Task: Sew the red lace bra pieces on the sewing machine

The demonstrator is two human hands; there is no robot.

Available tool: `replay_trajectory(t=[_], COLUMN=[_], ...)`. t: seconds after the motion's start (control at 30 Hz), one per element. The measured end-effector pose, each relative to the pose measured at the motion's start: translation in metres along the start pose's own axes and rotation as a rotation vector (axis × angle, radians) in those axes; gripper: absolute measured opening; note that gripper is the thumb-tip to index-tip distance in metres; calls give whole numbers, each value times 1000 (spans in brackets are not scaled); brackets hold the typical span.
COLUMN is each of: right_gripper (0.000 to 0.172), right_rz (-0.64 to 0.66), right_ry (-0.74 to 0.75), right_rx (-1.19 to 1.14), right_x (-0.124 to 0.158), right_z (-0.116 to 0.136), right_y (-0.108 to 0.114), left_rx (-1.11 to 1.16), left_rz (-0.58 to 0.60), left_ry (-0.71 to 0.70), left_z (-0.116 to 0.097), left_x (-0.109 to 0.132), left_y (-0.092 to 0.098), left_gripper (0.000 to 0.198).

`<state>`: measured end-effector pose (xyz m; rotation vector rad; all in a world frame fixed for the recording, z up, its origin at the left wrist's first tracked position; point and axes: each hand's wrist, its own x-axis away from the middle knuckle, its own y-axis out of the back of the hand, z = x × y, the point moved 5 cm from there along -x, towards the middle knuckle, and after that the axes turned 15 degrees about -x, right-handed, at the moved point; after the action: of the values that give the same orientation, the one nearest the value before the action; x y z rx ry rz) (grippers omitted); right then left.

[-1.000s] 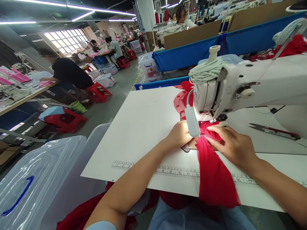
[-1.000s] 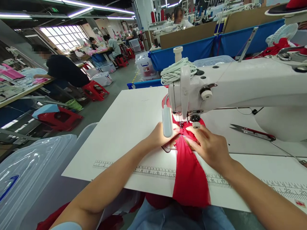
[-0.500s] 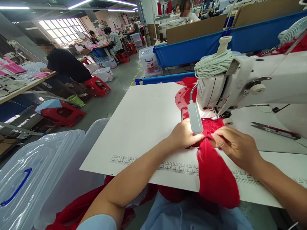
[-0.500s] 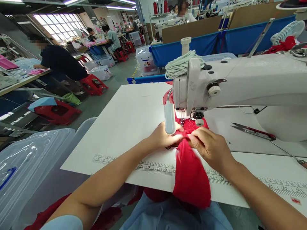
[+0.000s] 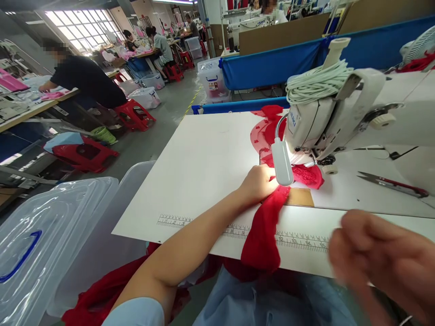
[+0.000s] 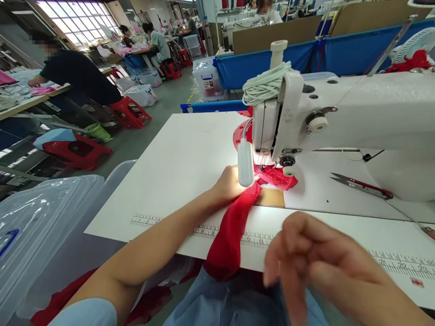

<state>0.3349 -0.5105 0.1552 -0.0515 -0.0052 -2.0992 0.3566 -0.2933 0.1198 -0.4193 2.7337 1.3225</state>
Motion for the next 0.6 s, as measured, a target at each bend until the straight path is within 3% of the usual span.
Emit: replay_trajectory(t=[0.07,0.17,0.2,0.27,0.3,0.37,0.5,0.57,0.6], right_gripper=[37,44,44,25,17,17,55,41,29], right_rz=[141,-172,-195,-123,-79,-90,-391,-446,-405], right_ry=[-3,416,510,601,594,565,510,498,486], right_rx=[200,762,848,831,782,749,962,936,831], right_x=[-11,-18,-16,-11,-9,-7,-9,-10,-11], right_z=[-9,-10,-14,-24,-29,-34,-34,-34,-34], right_y=[-9,-22,-34,-58,-67,-77,-70,-67,-67], left_rx=[-6,-7,-8,-15,-20,-32,-54,-58,-58], left_rz=[-14,-30,-32,-32,-32,-31,-42,-41,-36], left_ry=[8,17,20,27,29,31,28,25,23], left_z=[0,0,0,0,0,0,0,-1,-1], left_x=[0,-1,-1,0,0,0,0,-1,0], left_y=[1,1,1,1,1,1,1,1,0], left_gripper=[37,37,36,36,36,35,34,34,35])
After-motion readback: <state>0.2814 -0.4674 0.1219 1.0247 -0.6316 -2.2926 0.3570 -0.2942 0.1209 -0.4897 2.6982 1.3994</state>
